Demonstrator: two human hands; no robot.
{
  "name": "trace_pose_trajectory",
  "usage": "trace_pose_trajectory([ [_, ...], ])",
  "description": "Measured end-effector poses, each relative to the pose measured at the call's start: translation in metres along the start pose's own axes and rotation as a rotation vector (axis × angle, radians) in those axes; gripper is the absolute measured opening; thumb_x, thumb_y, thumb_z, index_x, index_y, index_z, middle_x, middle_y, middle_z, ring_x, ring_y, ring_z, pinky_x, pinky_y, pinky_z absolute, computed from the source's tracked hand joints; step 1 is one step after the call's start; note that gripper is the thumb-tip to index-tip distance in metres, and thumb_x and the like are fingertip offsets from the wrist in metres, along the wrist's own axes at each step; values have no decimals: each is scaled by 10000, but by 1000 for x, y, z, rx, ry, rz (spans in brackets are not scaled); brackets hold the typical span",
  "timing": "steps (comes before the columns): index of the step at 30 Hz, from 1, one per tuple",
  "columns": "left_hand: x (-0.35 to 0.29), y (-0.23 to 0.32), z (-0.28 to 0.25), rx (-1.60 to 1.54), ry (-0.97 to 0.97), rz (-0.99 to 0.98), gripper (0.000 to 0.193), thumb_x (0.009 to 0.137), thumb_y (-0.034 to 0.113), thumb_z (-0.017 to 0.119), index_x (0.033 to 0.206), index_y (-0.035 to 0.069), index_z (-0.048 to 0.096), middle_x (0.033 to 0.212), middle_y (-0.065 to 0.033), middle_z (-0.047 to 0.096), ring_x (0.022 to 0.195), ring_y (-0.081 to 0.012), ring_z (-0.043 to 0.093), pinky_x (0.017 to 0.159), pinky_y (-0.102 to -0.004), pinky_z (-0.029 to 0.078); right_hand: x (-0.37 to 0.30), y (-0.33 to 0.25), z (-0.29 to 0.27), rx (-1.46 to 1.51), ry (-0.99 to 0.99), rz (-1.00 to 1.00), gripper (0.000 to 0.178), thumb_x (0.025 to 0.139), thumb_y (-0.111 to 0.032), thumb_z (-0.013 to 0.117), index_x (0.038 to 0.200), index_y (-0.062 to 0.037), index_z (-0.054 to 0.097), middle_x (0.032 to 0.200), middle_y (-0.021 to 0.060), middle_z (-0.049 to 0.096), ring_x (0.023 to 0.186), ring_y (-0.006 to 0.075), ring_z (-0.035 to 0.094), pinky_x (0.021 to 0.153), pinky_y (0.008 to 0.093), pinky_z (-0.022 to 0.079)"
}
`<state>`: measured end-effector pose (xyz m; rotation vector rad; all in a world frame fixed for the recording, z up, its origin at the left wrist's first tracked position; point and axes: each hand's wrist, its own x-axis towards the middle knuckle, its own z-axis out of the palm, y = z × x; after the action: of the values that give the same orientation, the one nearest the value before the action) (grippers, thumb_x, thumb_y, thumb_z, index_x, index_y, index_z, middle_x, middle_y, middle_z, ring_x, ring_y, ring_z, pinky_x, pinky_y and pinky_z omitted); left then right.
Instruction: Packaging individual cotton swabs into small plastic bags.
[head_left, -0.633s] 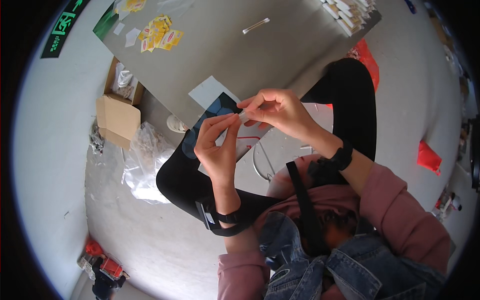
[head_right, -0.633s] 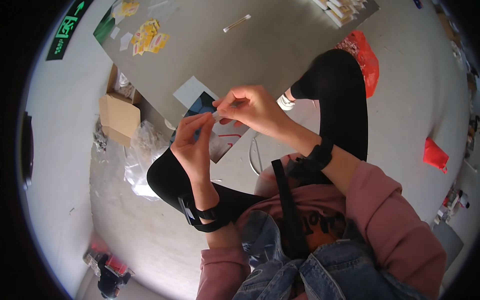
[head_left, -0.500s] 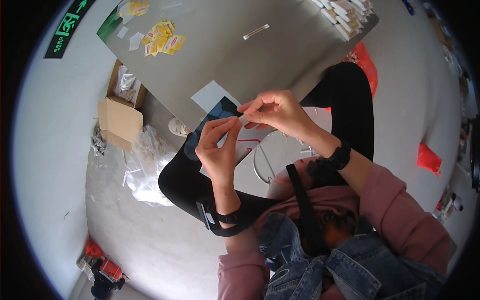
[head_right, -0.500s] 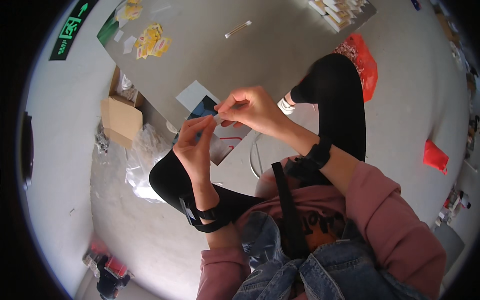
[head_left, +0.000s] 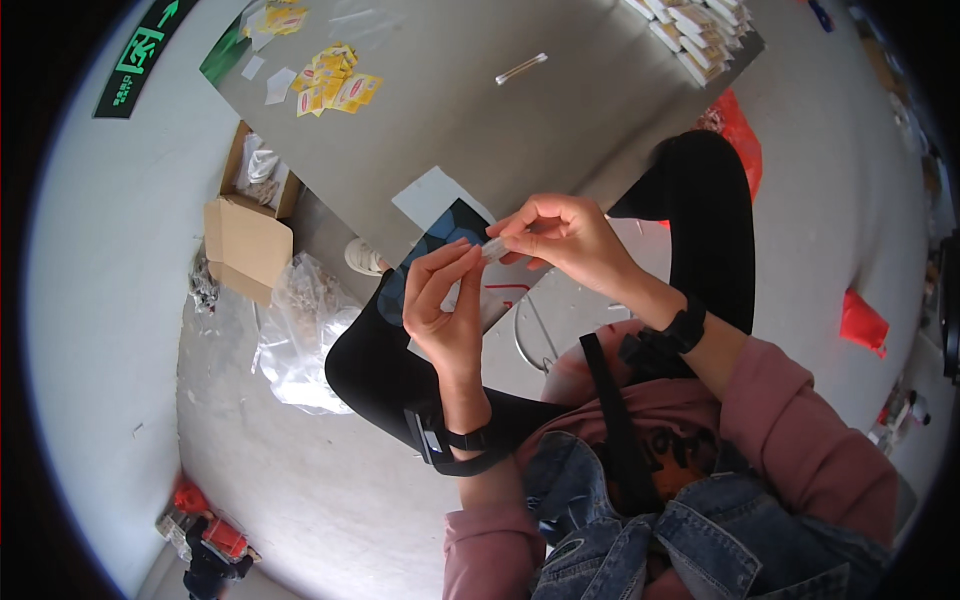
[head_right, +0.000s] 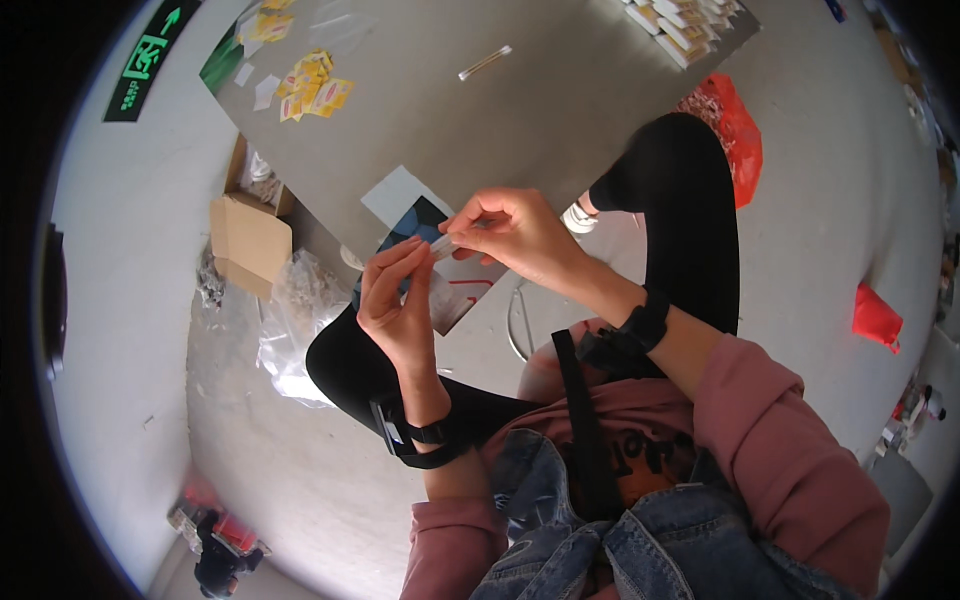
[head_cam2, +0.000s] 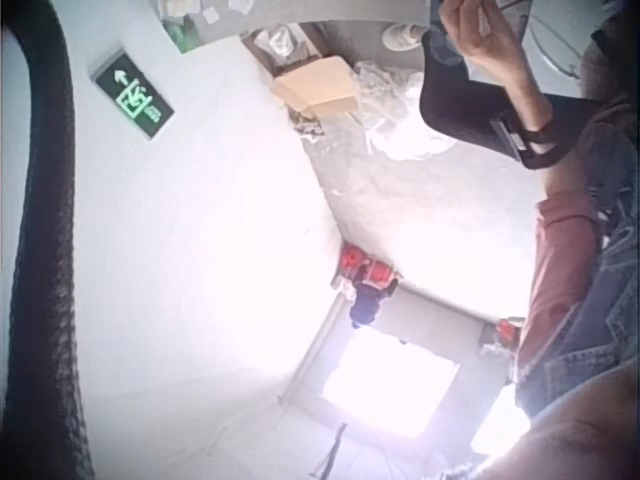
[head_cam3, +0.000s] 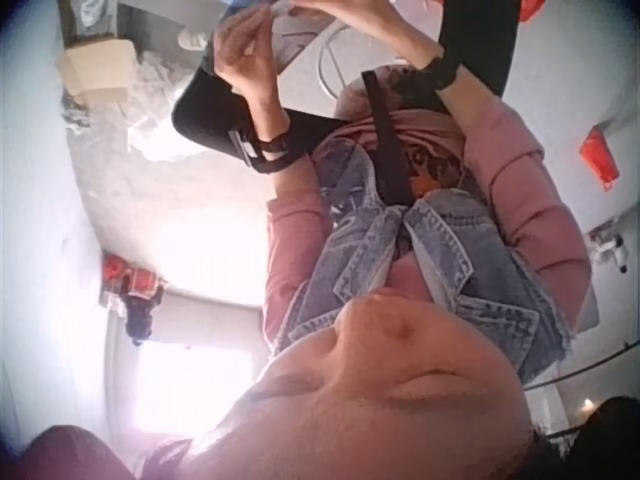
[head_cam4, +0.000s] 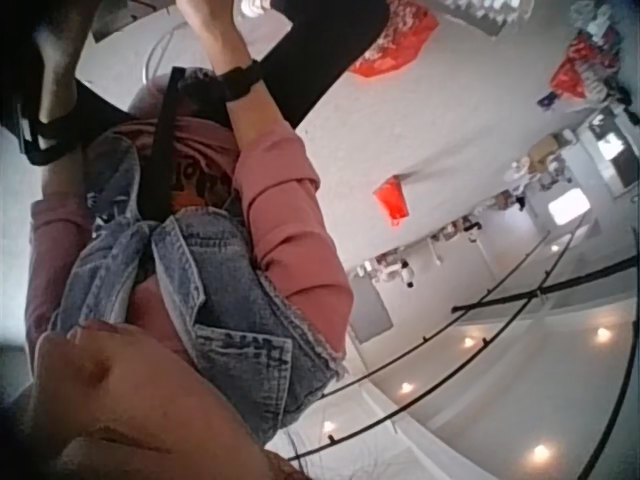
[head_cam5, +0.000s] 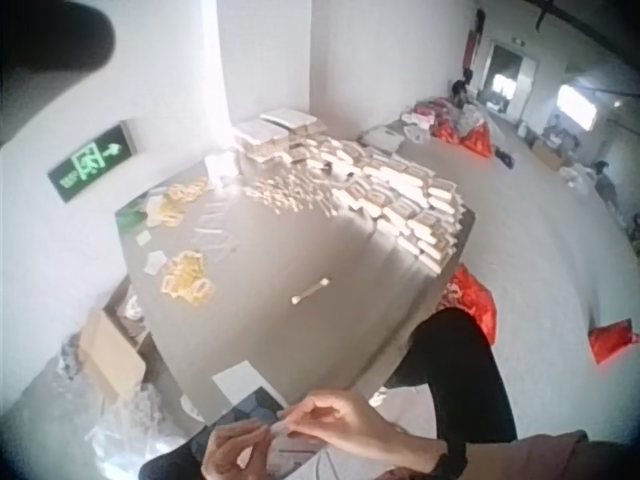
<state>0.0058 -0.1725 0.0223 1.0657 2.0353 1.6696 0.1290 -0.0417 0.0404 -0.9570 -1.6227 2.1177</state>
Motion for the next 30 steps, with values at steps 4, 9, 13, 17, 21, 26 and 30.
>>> trace_pose_trajectory([
  [4,3,8,2,104,1,15,137,808,-78,734,923,-5,749,959,-83,690,974,-216,674,861,-310,526,1,5,-1,75,-44,-49,91,941,-79,660,962,7,678,1087,146,709,899,139,698,769,271,600],
  [9,0,2,3,-97,46,-158,118,786,-50,759,890,6,760,887,-76,691,977,-226,682,878,-331,523,1,4,1,88,1,-32,113,914,-72,693,925,38,668,1020,167,714,828,125,692,675,234,557],
  [13,-3,3,5,-59,14,-183,173,788,-44,762,952,7,758,979,-85,690,1040,-227,660,930,-341,503,1,4,-3,28,0,-38,114,917,-79,691,929,33,673,1013,154,721,831,115,685,650,227,543],
  [17,-4,1,6,-293,-59,-260,339,783,-29,776,1111,47,737,1187,-98,640,1125,-210,611,953,-333,494,-2,1,0,14,13,-13,114,926,-90,685,913,23,672,972,110,725,826,103,681,635,220,528],
  [21,0,-7,11,-224,-137,-141,297,807,-81,736,1094,-6,728,1164,-124,644,1101,-208,613,958,-322,485,-4,2,2,13,-1,-18,105,937,-102,675,936,3,666,915,54,709,827,94,679,624,214,511],
  [26,1,-2,14,-176,-69,-132,195,814,-66,741,995,2,758,1076,-111,668,987,-186,646,875,-302,520,-6,8,3,22,5,-12,97,938,-82,668,972,8,653,955,67,703,878,121,698,658,230,544],
  [30,2,6,18,-32,-16,-54,163,783,-52,770,937,-2,759,976,-82,691,910,-168,663,798,-282,526,-3,16,3,-61,44,-311,70,926,-22,657,971,29,639,1049,117,702,902,155,713,749,274,595],
])
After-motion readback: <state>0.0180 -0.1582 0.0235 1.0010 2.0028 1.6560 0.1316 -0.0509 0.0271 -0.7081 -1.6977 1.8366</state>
